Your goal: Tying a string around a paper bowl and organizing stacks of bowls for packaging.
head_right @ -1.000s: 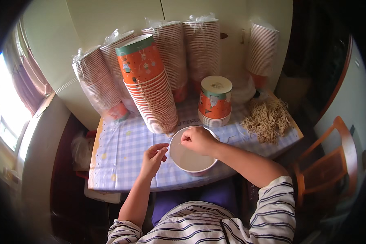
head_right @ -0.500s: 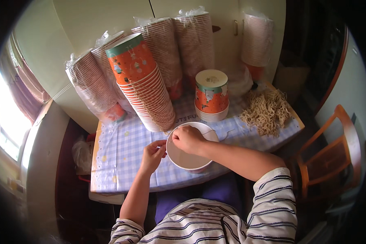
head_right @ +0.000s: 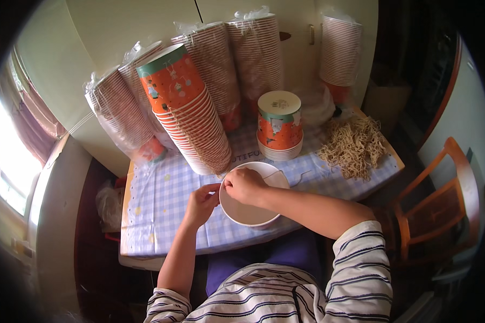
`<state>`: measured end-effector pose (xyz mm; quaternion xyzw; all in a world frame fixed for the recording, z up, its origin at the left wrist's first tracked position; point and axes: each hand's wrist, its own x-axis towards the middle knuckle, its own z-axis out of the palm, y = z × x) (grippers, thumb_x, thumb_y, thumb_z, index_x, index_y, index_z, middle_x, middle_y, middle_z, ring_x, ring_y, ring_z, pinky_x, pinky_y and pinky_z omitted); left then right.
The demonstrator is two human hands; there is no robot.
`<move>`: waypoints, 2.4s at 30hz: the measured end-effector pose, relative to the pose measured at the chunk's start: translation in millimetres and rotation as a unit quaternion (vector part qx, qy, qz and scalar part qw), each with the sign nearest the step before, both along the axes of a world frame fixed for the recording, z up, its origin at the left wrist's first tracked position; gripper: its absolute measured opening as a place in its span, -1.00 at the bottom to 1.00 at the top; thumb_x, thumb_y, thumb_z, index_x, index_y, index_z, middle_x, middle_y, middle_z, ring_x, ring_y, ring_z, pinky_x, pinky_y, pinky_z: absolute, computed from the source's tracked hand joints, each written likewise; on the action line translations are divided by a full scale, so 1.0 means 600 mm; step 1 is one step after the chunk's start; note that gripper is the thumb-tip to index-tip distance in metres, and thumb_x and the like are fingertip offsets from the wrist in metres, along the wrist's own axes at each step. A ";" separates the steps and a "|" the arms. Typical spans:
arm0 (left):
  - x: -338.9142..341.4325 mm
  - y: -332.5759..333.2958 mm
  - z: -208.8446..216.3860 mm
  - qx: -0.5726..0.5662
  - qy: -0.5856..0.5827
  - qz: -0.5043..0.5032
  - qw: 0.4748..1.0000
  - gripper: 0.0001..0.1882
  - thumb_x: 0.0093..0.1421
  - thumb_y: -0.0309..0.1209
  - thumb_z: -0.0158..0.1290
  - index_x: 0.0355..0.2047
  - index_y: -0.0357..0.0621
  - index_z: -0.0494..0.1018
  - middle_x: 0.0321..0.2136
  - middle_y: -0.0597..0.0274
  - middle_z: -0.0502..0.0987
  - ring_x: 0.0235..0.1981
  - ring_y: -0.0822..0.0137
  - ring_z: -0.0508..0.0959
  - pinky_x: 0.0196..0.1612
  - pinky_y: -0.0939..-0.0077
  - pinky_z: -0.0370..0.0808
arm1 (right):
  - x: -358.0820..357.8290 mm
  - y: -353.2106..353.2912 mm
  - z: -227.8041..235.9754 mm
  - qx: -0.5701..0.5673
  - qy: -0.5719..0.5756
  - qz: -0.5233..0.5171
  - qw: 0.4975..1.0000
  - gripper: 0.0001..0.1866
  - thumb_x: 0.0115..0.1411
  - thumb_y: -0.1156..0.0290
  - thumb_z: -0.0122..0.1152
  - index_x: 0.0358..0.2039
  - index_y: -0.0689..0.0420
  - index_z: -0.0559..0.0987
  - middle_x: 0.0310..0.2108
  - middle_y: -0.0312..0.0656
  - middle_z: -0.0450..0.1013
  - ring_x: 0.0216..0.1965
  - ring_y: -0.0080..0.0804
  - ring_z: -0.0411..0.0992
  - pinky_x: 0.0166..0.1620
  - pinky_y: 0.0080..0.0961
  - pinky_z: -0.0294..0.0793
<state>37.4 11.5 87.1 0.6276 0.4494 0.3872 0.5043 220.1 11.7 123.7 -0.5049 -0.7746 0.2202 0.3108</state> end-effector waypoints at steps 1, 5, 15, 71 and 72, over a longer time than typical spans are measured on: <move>0.000 0.001 0.000 0.029 0.015 -0.001 0.999 -0.76 0.16 -0.45 0.04 -0.20 -0.34 0.49 -0.49 0.23 0.54 -0.46 0.48 0.51 -0.42 0.60 0.44 | -0.003 0.000 0.000 0.003 -0.004 0.002 1.000 -0.88 -0.05 0.41 0.12 -0.54 0.16 0.58 -0.46 -0.06 0.51 -0.39 -0.13 0.50 -0.30 -0.25 0.47; -0.003 0.007 0.024 0.127 0.155 -0.024 0.979 -0.79 0.11 -0.50 0.04 -0.25 -0.35 0.50 -0.47 0.13 0.54 -0.40 0.36 0.56 -0.35 0.51 0.47 | -0.004 0.001 0.005 -0.019 -0.001 0.009 1.000 -0.87 -0.05 0.40 0.13 -0.54 0.16 0.58 -0.44 -0.05 0.51 -0.37 -0.12 0.50 -0.29 -0.24 0.47; -0.052 -0.014 0.013 -0.225 -0.174 -0.046 0.958 -0.85 0.19 -0.46 -0.08 -0.36 -0.33 0.41 -0.40 0.06 0.53 -0.37 0.21 0.56 -0.17 0.37 0.52 | 0.021 -0.086 0.089 -0.097 -0.076 0.078 0.989 -0.36 -0.04 0.06 0.32 -0.06 0.19 0.35 -0.40 -0.13 0.47 -0.32 -0.23 0.48 -0.23 -0.35 0.45; 0.000 -0.169 -0.064 0.075 -0.055 0.082 0.992 -0.76 0.05 -0.57 0.10 -0.23 -0.21 0.39 -0.49 0.32 0.41 -0.59 0.60 0.36 -0.58 0.68 0.28 | -0.045 -0.171 -0.076 0.031 0.262 -0.033 0.964 -0.91 0.03 0.51 0.22 -0.46 0.25 0.51 -0.47 -0.13 0.47 -0.44 -0.30 0.47 -0.38 -0.47 0.44; 0.000 -0.165 -0.057 0.078 -0.055 0.083 0.992 -0.76 0.05 -0.57 0.10 -0.23 -0.21 0.39 -0.49 0.32 0.41 -0.59 0.60 0.36 -0.58 0.68 0.28 | -0.045 -0.170 -0.073 0.014 0.262 -0.026 0.965 -0.92 0.03 0.52 0.21 -0.46 0.25 0.51 -0.47 -0.13 0.47 -0.44 -0.29 0.48 -0.37 -0.45 0.44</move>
